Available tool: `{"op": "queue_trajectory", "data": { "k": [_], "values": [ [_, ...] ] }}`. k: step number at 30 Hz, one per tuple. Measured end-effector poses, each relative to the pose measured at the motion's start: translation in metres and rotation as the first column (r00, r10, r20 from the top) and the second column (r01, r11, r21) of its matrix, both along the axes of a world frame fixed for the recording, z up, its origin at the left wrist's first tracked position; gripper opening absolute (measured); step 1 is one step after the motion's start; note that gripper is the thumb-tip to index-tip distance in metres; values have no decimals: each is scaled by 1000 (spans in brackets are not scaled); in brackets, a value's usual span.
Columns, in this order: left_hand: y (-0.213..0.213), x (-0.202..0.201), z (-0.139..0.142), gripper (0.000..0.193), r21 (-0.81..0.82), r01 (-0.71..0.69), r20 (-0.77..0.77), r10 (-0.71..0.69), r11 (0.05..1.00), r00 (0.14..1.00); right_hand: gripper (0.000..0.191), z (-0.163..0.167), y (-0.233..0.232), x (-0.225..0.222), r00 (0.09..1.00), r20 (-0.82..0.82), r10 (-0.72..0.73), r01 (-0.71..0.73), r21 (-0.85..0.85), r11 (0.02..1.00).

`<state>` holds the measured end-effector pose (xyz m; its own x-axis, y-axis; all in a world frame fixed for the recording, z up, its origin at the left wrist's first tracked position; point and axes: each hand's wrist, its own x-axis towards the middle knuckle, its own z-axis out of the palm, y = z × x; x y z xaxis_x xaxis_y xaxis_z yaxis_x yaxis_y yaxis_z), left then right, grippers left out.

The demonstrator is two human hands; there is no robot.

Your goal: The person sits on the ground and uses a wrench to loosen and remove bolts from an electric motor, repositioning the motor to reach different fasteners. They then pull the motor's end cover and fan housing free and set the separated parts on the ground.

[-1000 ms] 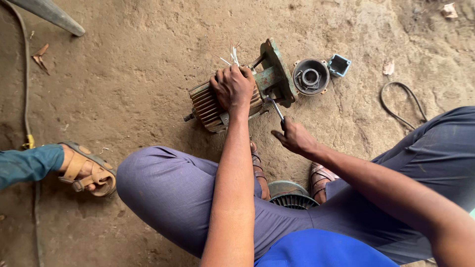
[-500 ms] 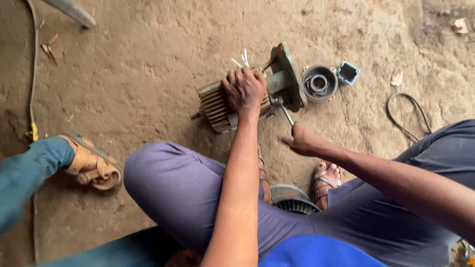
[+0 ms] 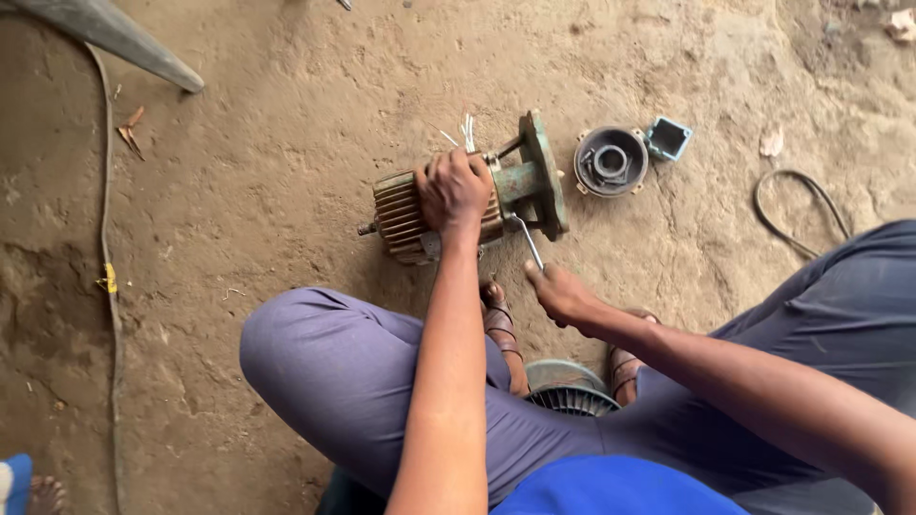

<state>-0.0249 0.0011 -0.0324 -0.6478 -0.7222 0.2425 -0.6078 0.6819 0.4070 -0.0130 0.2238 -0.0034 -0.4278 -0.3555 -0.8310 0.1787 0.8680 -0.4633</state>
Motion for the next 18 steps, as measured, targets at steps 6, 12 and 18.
{"op": "queue_trajectory", "data": {
  "k": [6,12,18],
  "values": [
    [0,3,-7,23,-200,7,-88,-25,980,996,49,-15,7,17,930,-365,44,-70,-58,996],
    [-10,-2,-26,28,-50,28,-11,-29,998,1000,45,-21,17,20,901,-429,68,-106,-65,992],
    [-11,-2,-25,27,-48,18,-11,-19,999,1000,46,-51,3,41,944,-322,-66,83,39,996]
  ]
}}
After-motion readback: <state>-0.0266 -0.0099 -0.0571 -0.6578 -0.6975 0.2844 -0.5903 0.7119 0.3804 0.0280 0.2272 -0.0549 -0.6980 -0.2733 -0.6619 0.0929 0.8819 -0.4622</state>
